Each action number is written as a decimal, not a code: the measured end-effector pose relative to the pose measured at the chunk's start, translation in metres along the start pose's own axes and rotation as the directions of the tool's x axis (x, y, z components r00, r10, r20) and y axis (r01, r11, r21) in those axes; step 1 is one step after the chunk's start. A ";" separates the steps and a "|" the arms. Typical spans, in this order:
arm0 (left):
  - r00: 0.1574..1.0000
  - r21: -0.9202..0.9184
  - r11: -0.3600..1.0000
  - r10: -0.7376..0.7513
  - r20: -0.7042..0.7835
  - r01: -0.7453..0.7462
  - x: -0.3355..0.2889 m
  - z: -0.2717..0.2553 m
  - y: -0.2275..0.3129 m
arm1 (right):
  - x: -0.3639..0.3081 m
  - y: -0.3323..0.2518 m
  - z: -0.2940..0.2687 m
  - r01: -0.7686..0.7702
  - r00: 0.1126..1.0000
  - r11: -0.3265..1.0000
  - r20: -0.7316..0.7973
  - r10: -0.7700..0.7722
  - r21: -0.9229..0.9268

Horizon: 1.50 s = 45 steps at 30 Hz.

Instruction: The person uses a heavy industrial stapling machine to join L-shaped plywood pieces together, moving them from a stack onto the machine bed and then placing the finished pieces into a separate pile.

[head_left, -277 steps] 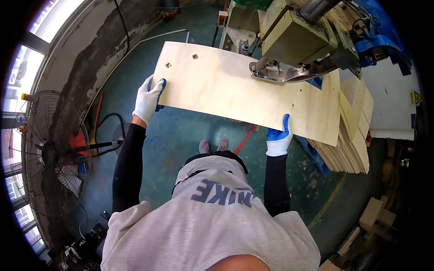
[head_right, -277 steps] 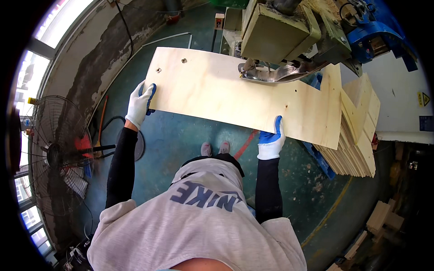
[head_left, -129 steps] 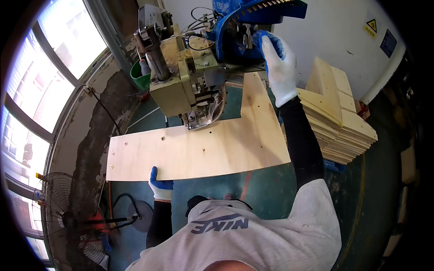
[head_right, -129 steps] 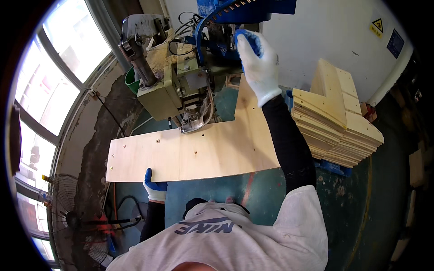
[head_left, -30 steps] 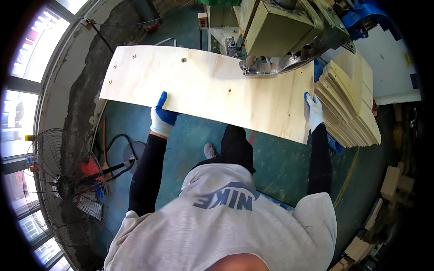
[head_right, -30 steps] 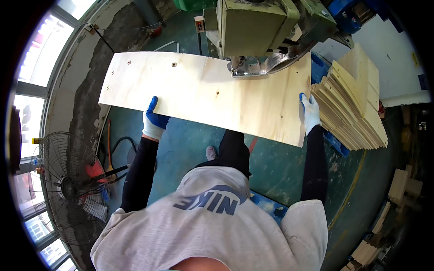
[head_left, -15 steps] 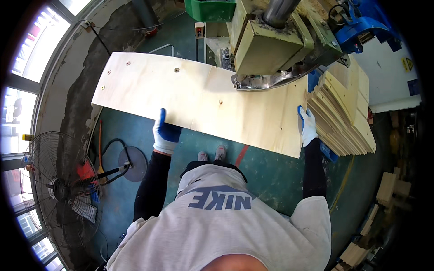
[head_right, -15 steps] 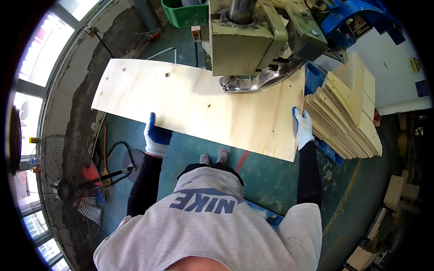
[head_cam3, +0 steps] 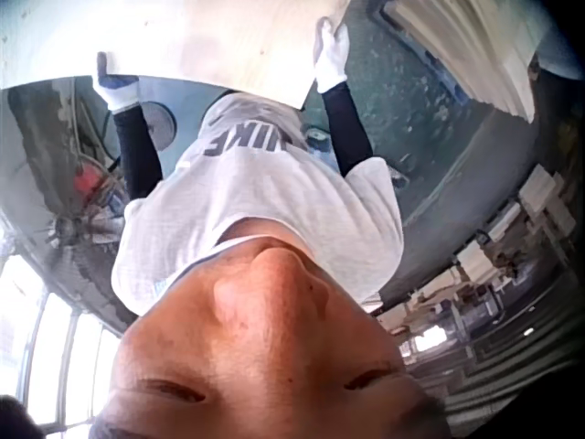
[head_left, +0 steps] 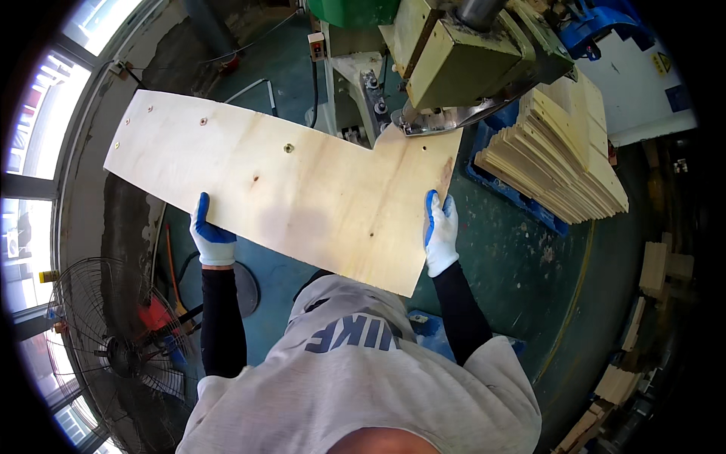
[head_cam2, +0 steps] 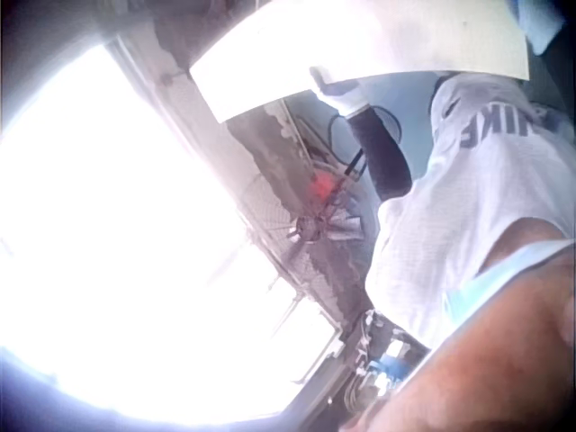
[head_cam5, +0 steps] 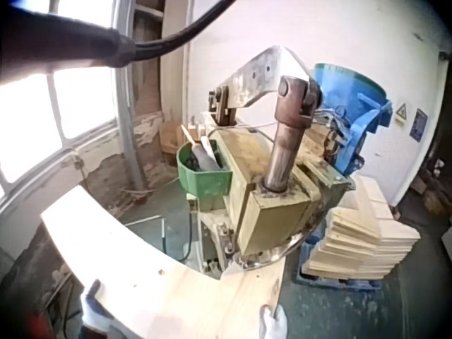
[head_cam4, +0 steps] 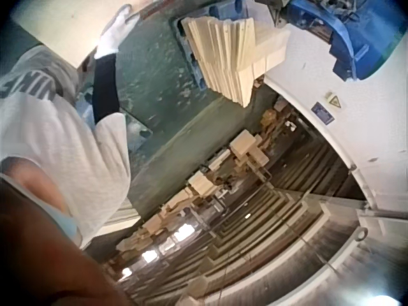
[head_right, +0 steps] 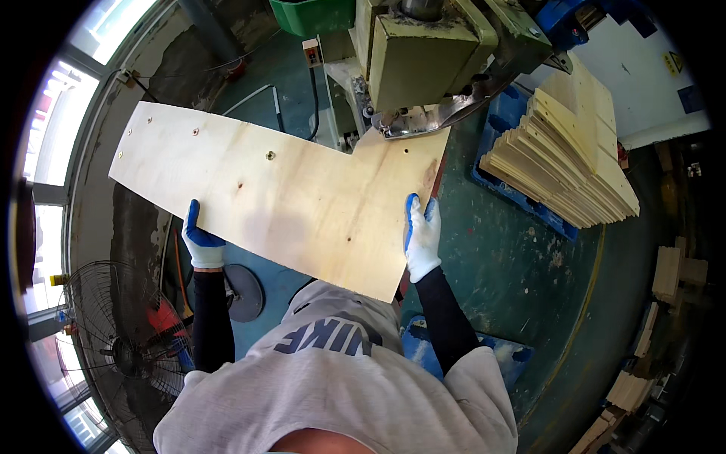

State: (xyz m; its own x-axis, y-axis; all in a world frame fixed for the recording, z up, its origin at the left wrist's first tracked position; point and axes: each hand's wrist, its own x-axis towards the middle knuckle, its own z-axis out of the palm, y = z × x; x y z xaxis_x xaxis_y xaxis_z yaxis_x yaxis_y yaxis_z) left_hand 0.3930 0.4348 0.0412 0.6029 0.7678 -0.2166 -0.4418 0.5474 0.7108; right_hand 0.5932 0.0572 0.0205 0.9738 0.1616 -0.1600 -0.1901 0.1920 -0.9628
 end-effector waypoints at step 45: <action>0.970 -0.137 0.963 -0.222 0.099 0.234 -0.044 0.038 -0.090 | 0.026 0.039 0.066 0.065 0.992 0.998 -0.108 -0.066 -0.016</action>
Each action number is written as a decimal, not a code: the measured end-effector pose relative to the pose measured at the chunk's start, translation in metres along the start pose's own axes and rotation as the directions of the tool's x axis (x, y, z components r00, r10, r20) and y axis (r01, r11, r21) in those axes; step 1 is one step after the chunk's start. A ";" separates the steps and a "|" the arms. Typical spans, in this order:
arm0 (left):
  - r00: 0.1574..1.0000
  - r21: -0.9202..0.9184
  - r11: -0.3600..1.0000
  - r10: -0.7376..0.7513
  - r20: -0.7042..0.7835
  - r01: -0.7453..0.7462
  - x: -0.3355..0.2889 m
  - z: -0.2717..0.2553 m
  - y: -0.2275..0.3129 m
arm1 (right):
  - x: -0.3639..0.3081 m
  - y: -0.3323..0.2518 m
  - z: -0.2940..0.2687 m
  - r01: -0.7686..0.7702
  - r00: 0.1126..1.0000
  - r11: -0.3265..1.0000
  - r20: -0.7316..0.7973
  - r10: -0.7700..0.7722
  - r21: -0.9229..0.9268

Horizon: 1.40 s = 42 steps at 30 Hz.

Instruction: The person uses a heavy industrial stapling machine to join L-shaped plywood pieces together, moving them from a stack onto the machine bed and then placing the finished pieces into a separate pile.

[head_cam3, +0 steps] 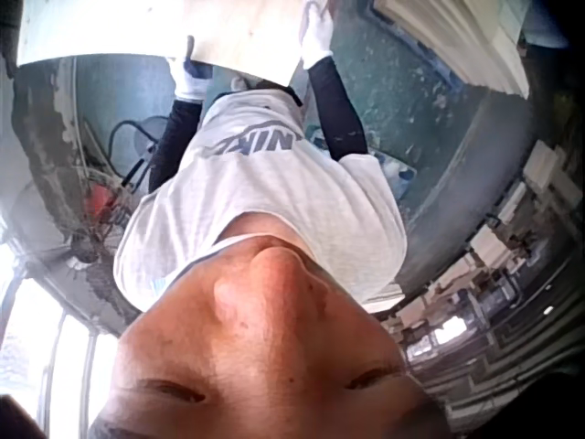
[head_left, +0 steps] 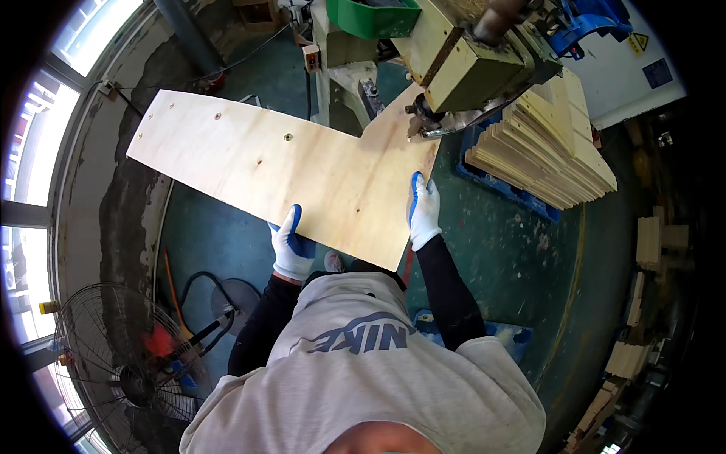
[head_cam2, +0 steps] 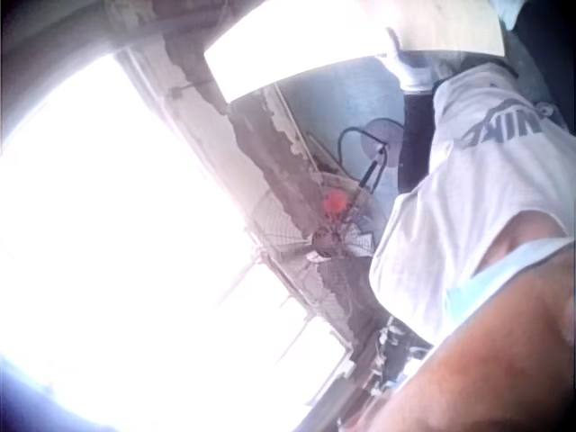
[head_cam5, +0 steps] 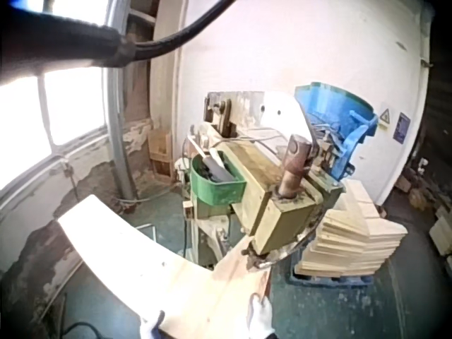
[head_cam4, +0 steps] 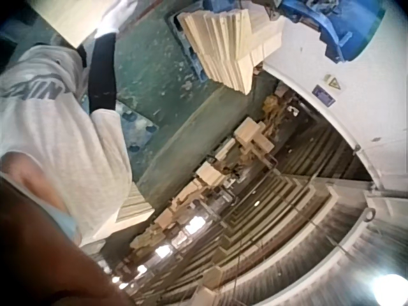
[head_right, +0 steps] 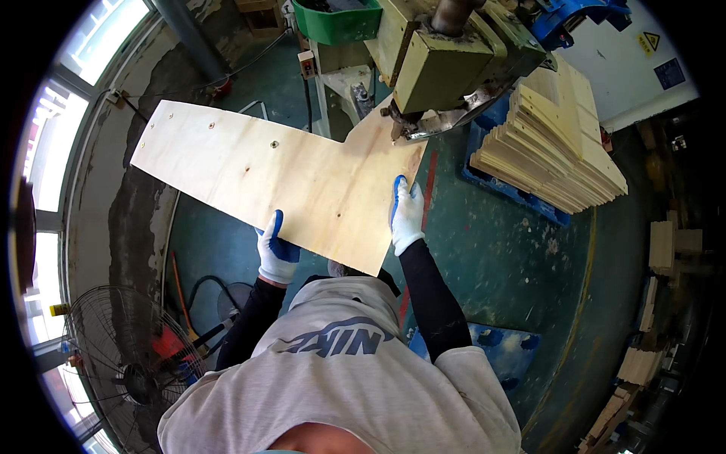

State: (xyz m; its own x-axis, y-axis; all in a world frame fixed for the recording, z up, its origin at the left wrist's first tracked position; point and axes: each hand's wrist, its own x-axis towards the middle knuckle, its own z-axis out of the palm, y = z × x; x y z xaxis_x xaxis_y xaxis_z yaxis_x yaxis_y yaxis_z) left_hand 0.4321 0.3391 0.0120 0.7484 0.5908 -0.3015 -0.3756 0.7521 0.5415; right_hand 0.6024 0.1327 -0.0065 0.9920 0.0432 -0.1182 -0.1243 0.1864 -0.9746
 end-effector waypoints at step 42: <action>0.980 0.126 0.981 0.164 -0.113 -0.150 0.036 0.032 0.019 | -0.025 -0.017 0.025 -0.047 0.993 0.999 -0.107 0.045 -0.021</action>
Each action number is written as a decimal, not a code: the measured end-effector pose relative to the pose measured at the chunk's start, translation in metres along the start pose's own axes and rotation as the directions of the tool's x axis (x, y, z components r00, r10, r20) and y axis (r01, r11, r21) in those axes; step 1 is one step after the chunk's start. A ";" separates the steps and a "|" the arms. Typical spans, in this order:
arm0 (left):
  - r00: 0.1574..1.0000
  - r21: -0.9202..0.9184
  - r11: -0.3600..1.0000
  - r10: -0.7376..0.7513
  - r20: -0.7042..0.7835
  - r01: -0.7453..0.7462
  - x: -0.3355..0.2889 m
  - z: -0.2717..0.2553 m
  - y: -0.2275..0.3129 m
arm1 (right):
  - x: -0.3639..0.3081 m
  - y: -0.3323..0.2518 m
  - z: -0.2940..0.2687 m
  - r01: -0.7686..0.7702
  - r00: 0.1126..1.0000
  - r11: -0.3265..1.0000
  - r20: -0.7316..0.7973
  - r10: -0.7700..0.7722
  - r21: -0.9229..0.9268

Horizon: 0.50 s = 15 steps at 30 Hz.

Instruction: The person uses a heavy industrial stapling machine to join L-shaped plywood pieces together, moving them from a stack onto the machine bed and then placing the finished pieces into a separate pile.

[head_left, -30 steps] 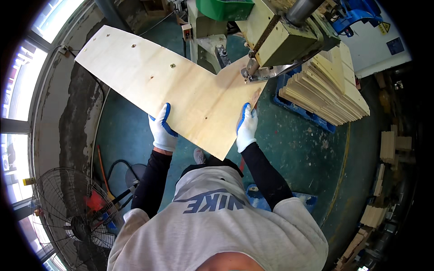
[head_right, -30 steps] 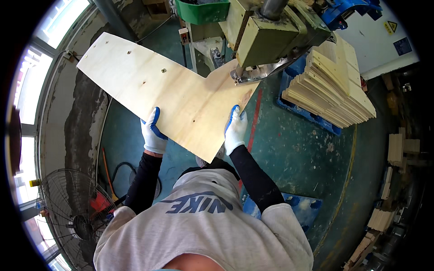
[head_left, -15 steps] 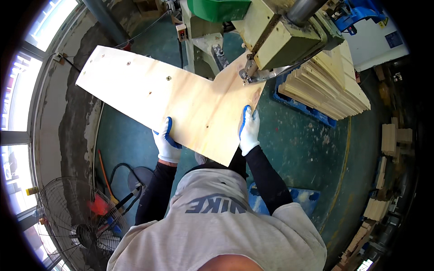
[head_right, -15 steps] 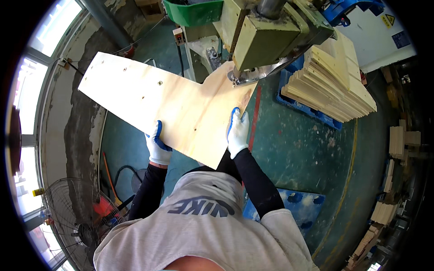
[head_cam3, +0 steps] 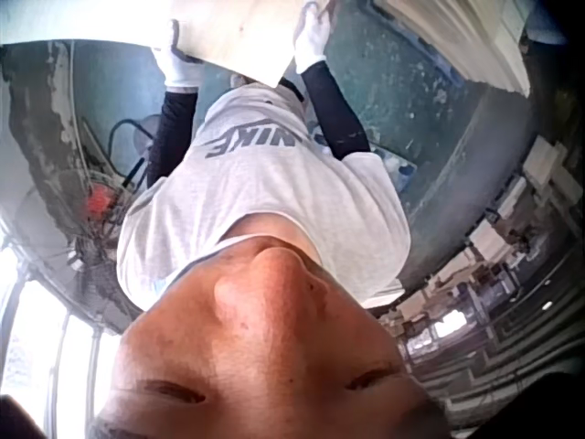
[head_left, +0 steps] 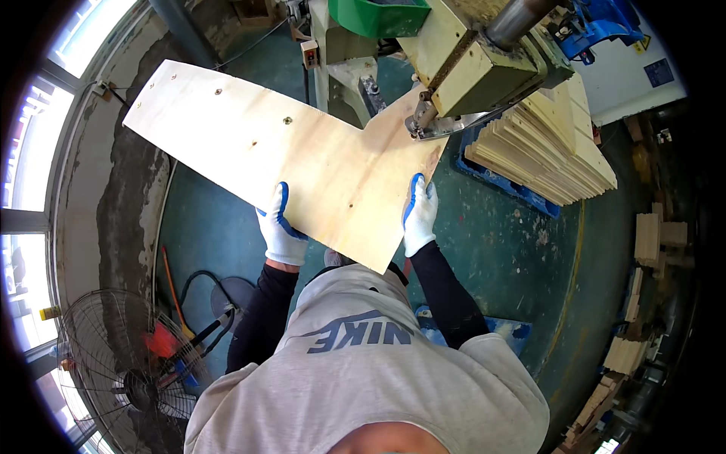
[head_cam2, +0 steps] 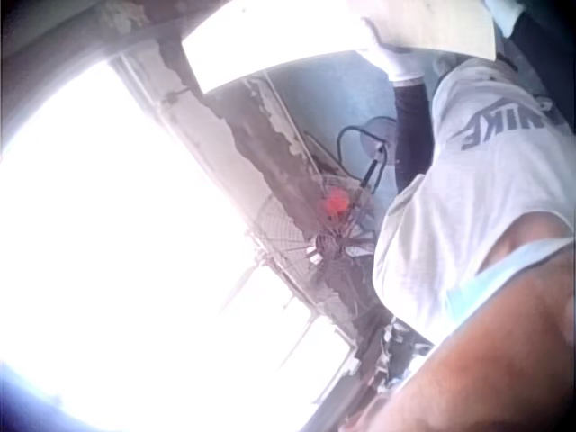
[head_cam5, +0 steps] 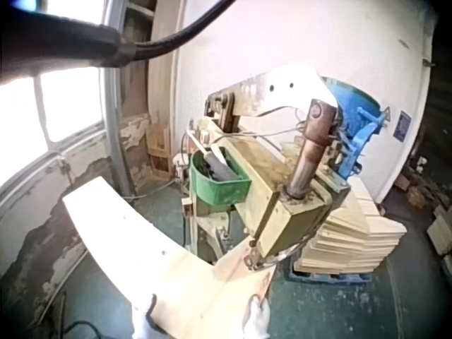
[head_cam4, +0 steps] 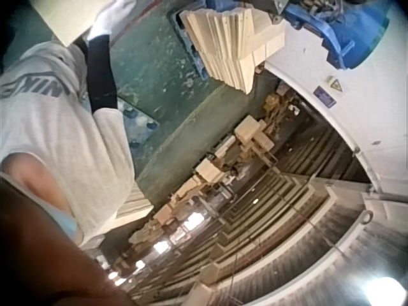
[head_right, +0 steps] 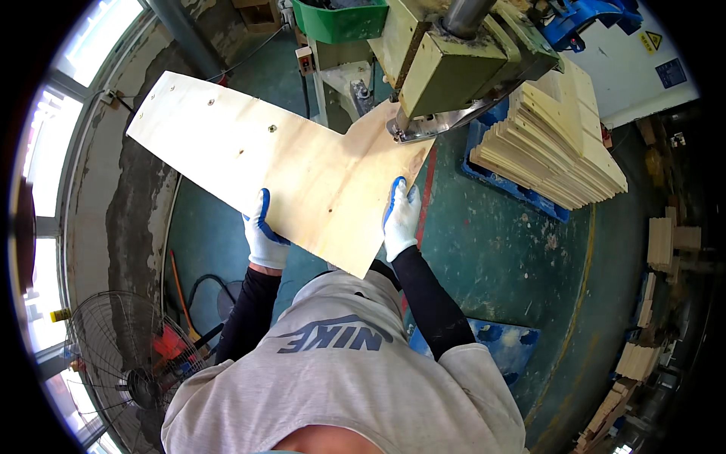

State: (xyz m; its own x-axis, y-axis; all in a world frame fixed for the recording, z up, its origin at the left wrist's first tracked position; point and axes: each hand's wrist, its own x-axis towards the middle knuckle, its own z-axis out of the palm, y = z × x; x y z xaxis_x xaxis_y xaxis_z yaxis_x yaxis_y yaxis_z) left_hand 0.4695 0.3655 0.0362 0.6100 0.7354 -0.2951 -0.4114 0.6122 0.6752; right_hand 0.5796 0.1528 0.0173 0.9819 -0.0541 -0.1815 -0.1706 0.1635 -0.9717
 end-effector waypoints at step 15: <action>0.995 0.390 0.919 -0.091 0.048 0.065 0.017 -0.125 0.202 | -0.026 -0.017 0.043 -0.337 0.886 0.898 0.419 0.200 0.282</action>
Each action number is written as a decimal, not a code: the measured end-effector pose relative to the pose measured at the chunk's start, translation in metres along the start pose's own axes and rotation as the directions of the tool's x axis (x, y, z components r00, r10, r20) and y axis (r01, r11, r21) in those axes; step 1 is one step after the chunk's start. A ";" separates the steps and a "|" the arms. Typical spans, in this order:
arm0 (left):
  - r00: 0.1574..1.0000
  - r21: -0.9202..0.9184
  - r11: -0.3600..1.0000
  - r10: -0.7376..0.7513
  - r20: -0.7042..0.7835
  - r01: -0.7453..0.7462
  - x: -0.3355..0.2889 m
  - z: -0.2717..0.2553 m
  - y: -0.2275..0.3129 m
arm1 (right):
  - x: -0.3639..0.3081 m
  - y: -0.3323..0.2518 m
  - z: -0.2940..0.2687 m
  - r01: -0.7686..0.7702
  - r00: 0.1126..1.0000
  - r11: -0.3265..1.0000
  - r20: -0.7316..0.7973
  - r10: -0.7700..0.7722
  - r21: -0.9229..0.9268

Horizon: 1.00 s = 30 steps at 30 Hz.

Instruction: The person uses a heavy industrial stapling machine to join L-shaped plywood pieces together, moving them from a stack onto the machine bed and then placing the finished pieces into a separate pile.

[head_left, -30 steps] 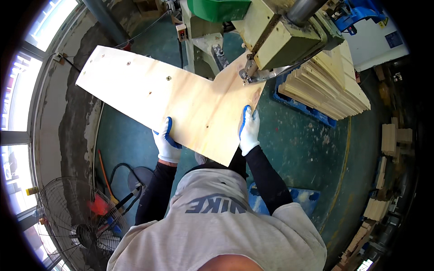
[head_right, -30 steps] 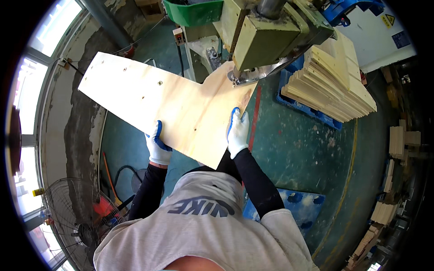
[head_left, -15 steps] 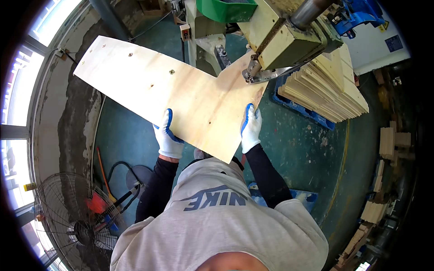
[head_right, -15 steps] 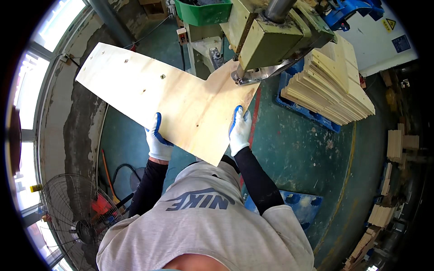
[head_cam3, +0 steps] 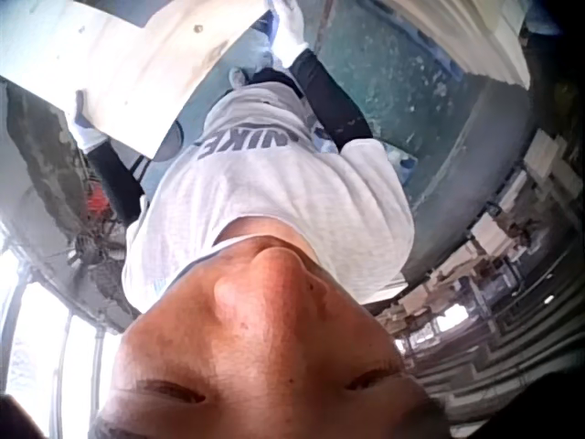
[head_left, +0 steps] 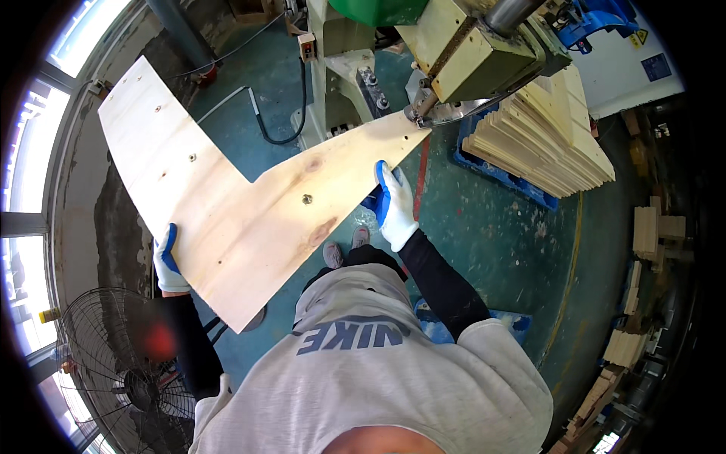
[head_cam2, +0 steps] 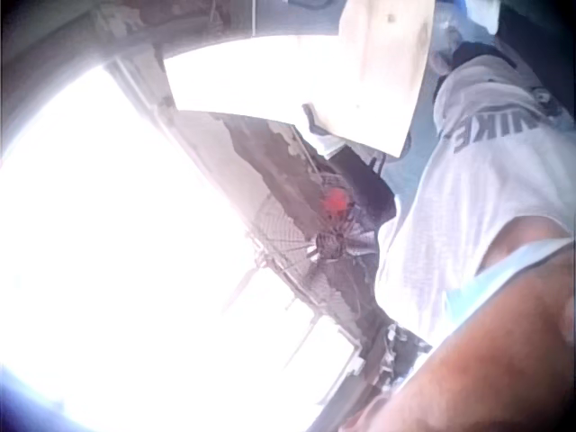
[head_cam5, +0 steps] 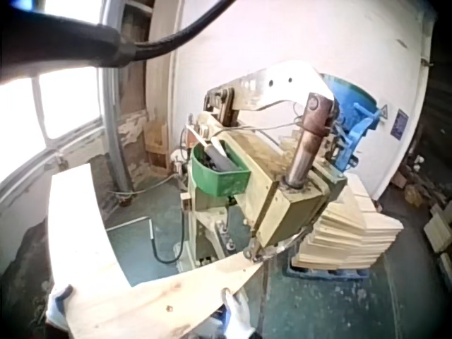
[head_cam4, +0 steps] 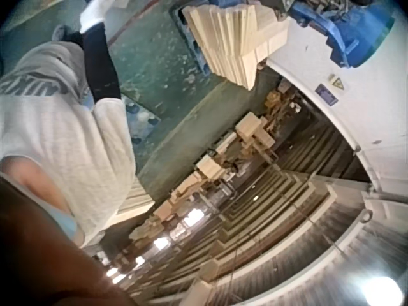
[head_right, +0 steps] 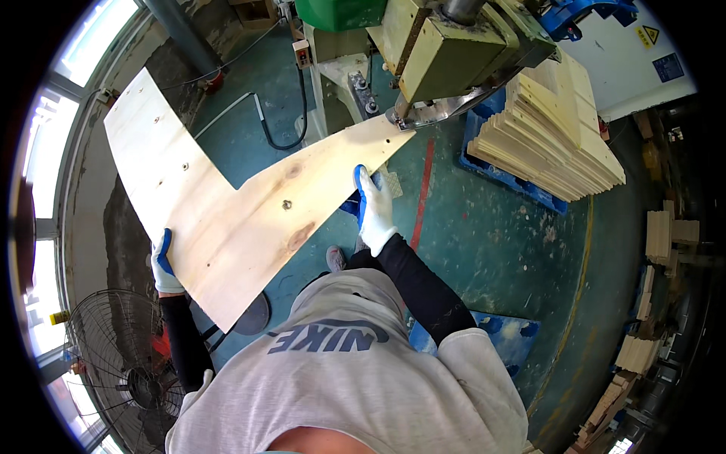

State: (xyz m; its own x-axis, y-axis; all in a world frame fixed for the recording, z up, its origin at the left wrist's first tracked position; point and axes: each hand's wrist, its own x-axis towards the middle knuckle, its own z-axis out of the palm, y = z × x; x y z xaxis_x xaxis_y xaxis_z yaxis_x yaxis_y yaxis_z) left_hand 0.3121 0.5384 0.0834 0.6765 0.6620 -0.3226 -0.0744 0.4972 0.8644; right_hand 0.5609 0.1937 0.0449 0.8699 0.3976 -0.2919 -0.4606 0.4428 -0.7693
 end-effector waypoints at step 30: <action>0.994 0.068 0.993 0.095 -0.050 -0.092 0.026 -0.019 -0.045 | 0.041 0.011 -0.038 0.060 0.998 0.958 -0.017 -0.067 -0.281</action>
State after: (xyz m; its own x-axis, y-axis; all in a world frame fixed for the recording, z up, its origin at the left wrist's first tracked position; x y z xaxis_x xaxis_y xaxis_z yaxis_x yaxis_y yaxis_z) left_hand 0.3187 0.5435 0.0285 0.6287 0.7337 -0.2576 -0.0866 0.3952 0.9145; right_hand 0.5984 0.1839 0.0031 0.9017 0.3532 -0.2492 -0.3395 0.2217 -0.9141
